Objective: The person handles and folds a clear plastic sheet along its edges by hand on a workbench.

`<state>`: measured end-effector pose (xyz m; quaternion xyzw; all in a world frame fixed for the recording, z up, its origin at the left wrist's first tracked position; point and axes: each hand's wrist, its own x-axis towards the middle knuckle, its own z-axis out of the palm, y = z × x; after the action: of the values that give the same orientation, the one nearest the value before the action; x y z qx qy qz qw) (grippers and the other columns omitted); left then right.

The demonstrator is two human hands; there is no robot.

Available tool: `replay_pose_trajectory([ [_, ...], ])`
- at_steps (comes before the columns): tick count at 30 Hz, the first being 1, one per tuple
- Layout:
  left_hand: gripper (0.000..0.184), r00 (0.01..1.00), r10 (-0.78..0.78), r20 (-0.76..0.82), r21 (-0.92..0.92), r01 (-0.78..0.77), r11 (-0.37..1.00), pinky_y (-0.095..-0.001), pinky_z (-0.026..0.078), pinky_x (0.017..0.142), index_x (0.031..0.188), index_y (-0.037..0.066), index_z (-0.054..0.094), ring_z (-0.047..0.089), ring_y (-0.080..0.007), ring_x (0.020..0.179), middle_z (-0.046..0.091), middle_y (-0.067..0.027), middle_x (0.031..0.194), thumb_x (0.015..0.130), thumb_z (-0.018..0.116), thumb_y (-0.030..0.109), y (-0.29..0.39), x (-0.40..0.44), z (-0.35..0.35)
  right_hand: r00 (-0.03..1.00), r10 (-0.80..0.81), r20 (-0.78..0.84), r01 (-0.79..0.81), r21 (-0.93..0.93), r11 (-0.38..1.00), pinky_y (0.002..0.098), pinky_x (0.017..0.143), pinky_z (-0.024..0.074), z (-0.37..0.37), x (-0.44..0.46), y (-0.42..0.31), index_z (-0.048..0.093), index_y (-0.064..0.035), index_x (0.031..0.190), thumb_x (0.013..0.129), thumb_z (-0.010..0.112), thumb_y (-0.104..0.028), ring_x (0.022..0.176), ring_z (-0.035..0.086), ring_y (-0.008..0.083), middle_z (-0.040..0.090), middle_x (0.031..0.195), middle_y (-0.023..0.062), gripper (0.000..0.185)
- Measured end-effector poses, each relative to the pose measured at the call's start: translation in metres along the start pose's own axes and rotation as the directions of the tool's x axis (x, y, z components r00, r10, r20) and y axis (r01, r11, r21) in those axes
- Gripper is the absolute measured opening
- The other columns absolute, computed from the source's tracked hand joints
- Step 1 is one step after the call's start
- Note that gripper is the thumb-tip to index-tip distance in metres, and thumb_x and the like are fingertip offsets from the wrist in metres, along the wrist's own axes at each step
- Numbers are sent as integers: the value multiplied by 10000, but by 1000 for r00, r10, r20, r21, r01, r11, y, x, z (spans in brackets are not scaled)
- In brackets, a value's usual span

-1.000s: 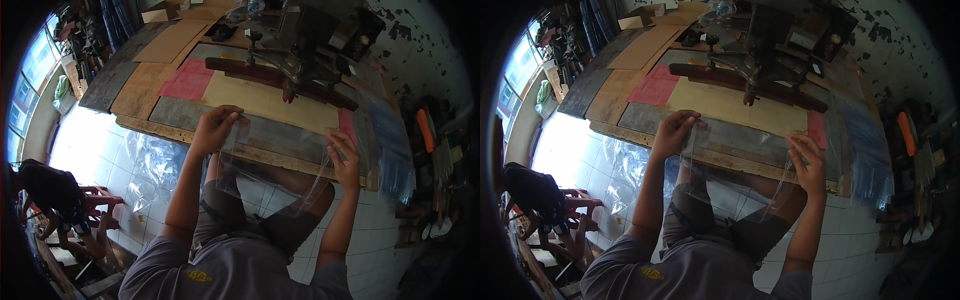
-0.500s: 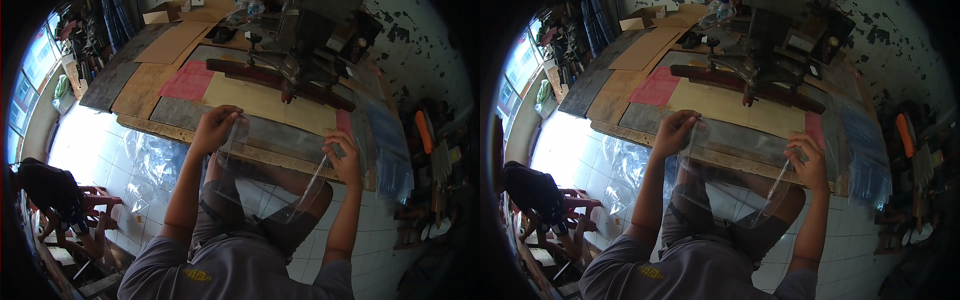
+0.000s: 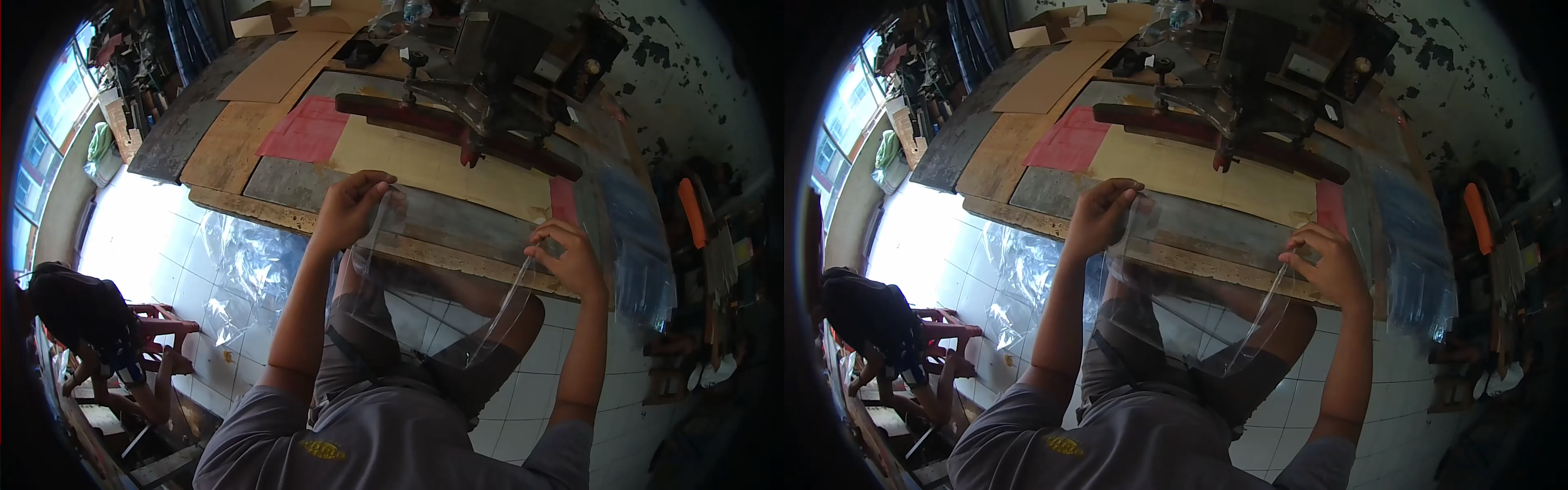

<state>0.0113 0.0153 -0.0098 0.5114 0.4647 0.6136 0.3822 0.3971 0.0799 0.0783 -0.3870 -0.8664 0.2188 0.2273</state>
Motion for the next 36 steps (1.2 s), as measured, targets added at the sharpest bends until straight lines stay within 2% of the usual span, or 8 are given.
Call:
replay_pose_trajectory([
  [3,254,1000,-11,0,24,11,1000,-256,537,839,1200,-62,658,688,-104,946,754,-88,1052,1059,608,143,3,1,0,999,-22,30,22,-26,999,331,829,532,-3,-3,0,663,-2,852,775,877,-135,887,695,196,715,926,74,264],
  [6,258,1000,-8,-19,33,9,999,-252,535,836,1206,-56,664,684,-96,938,754,-82,1058,1059,611,149,2,1,1,997,-64,-30,69,166,984,323,838,533,2,-5,1,649,-9,819,774,862,-78,893,698,165,740,942,83,228],
  [9,255,1000,-3,-16,10,3,1000,-247,533,831,1207,-48,669,680,-90,928,758,-77,1050,1058,614,151,4,0,3,994,-67,-87,87,248,965,316,853,532,8,-8,12,628,-28,808,792,837,-31,904,698,150,759,952,90,210],
  [12,255,1000,-13,2,18,13,1000,-246,536,826,1211,-48,665,683,-91,924,763,-78,1034,1058,612,150,8,-1,2,993,-16,-115,69,473,878,316,853,541,21,-14,24,619,-38,830,824,809,-14,899,713,152,767,954,102,192],
  [18,264,999,-36,36,-21,37,999,-255,548,828,1232,-55,645,695,-101,943,768,-85,1029,1062,601,141,5,0,0,994,76,-78,-16,586,810,305,824,551,26,-22,31,601,-38,861,898,762,-21,869,734,165,733,882,78,165],
  [23,262,991,-135,0,36,135,990,-255,546,838,1233,-54,645,696,-102,958,766,-86,1049,1062,601,140,8,-1,0,987,113,-116,-31,548,836,295,813,548,29,-23,25,588,-43,906,934,726,-23,865,741,170,703,838,49,143],
  [27,266,992,-127,10,34,127,991,-255,542,847,1233,-54,647,698,-104,962,765,-83,1050,1060,609,145,12,-1,1,968,191,-162,-67,568,820,295,814,547,29,-25,21,581,-42,938,953,718,-40,870,741,163,702,837,42,138],
  [36,266,999,-40,-11,-13,40,999,-258,556,841,1221,-71,650,730,-134,936,774,-117,1006,1057,606,134,12,-2,2,931,226,-286,-32,556,831,286,832,535,21,-24,-11,595,-14,998,975,705,-61,857,742,161,731,869,69,122],
])
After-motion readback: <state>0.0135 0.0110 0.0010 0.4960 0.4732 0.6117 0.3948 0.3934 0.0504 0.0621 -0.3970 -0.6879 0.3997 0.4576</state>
